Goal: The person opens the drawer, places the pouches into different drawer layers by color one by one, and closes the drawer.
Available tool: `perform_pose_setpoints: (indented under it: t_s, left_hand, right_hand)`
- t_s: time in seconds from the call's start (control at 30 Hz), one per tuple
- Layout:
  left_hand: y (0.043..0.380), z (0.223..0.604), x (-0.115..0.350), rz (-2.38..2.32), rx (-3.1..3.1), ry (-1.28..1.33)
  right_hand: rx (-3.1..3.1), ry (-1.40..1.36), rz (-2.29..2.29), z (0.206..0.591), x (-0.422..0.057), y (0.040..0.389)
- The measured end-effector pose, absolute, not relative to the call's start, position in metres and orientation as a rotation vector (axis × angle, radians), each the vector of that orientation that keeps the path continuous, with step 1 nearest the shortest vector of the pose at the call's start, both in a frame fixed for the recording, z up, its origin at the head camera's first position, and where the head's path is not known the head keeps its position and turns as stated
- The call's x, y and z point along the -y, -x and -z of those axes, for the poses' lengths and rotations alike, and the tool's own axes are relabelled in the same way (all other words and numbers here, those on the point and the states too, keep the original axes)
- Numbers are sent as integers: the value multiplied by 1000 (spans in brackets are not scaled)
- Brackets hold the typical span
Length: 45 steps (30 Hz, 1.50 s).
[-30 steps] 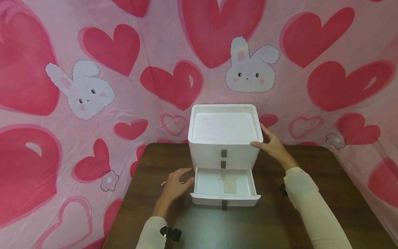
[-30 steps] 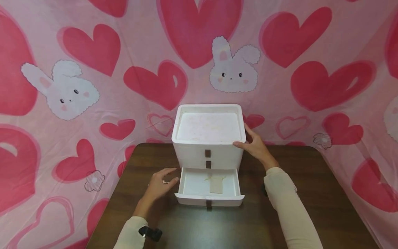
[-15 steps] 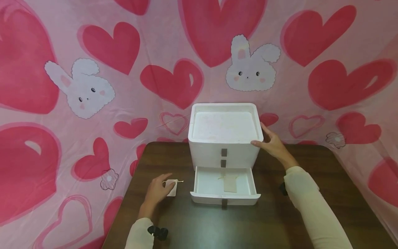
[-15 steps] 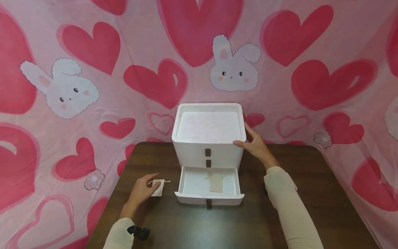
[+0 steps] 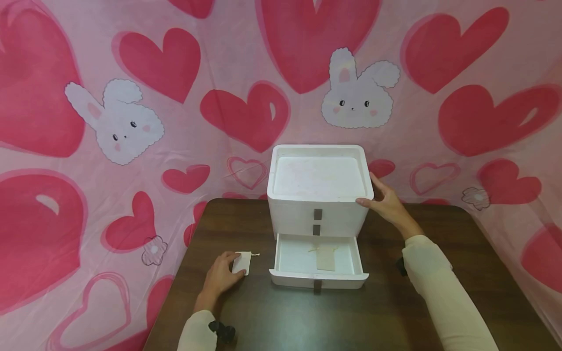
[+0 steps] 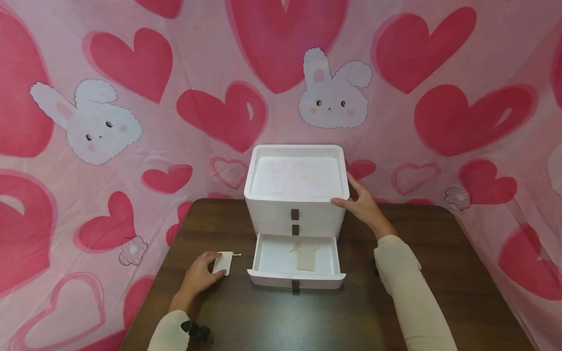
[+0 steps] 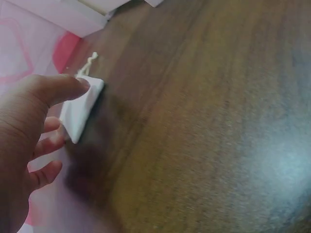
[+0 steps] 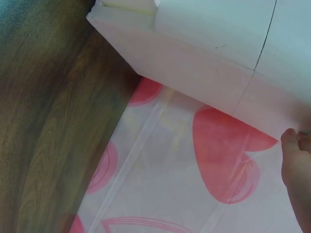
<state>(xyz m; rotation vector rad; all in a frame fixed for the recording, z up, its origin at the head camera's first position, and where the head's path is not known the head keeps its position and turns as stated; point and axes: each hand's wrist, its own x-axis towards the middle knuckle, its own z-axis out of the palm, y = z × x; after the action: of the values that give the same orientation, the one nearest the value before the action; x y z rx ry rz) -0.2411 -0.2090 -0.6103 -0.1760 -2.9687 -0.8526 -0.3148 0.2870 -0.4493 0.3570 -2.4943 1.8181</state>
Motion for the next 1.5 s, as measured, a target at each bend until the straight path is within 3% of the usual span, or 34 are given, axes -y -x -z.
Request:
perform_pose_setpoints:
  t_s: [1.5]
  left_hand:
    - [247, 626, 208, 1020, 2701, 233]
  right_hand:
    - [2486, -343, -1863, 447, -286, 312]
